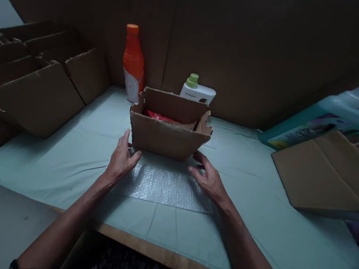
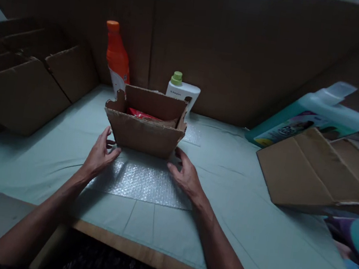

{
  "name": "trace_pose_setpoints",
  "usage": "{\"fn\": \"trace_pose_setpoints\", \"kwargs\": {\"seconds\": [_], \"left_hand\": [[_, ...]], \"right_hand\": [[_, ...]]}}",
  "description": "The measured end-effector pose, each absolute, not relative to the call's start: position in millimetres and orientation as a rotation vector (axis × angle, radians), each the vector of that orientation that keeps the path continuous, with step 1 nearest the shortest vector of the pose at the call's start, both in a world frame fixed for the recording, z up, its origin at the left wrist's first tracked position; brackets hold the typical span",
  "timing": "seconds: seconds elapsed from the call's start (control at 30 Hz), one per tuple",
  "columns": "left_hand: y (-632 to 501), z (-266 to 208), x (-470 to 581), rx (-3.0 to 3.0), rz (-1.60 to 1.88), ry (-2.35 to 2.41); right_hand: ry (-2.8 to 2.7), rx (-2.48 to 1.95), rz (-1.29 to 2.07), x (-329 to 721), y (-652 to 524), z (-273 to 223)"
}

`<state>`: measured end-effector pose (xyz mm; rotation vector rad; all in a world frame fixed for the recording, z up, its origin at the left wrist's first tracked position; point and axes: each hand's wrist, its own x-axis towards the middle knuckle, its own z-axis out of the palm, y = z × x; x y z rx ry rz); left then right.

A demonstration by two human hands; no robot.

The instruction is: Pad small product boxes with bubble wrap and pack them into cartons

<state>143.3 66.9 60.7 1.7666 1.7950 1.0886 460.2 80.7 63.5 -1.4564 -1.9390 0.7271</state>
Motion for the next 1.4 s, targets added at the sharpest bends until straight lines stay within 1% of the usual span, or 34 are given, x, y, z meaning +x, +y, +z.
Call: {"fn": "trace_pose_setpoints", "kwargs": {"seconds": [0.17, 0.2, 0.27, 0.33, 0.4, 0.53, 0.67, 0.77, 0.87, 0.93, 1.03, 1.1, 1.2, 1.3, 1.37, 1.4], "left_hand": [[2, 40, 93, 1.988, 0.606, 2.214], [-10, 36, 88, 1.985, 0.540, 2.266], [-25, 31, 85, 1.989, 0.517, 2.292], [-31, 30, 89, 1.998, 0.604, 2.262], [-30, 34, 90, 1.947, 0.692, 2.218], [-22, 55, 81, 1.816, 0.772, 2.133], [8, 69, 91, 2.089, 0.838, 1.913], [41, 66, 121, 2.230, 0.810, 1.734], [56, 62, 145, 2.246, 0.825, 1.690], [41, 63, 146, 2.190, 0.920, 1.647], [-15, 72, 134, 1.893, 1.038, 1.420], [-56, 79, 127, 1.686, 0.978, 1.238], [-91, 81, 135, 1.544, 0.901, 1.284], [-87, 69, 153, 1.519, 0.843, 1.473], [-76, 57, 161, 1.566, 0.788, 1.569], [-72, 51, 162, 1.601, 0.756, 1.617]], "right_hand": [[-2.165, -1.723, 0.400, 503, 29, 40], [-2.188, -1.723, 0.365, 504, 20, 38], [-2.198, -1.676, 0.371, 499, 4, 39], [-2.149, -1.638, 0.473, 487, -9, 47], [-2.076, -1.630, 0.644, 476, -23, 60], [-1.964, -1.599, 0.964, 466, -58, 83], [-1.974, -1.474, 1.247, 461, -99, 96], [-2.086, -1.345, 1.451, 448, -120, 102], [-2.084, -1.173, 1.645, 428, -129, 106], [-1.967, -1.081, 1.689, 415, -128, 106], [-1.623, -1.012, 1.760, 400, -117, 101], [-1.372, -0.987, 1.829, 393, -104, 95], [-1.207, -0.977, 1.830, 383, -82, 86], [-1.248, -1.038, 1.760, 379, -71, 78], [-1.379, -1.113, 1.597, 384, -72, 76], [-1.489, -1.137, 1.456, 387, -75, 74]]}}
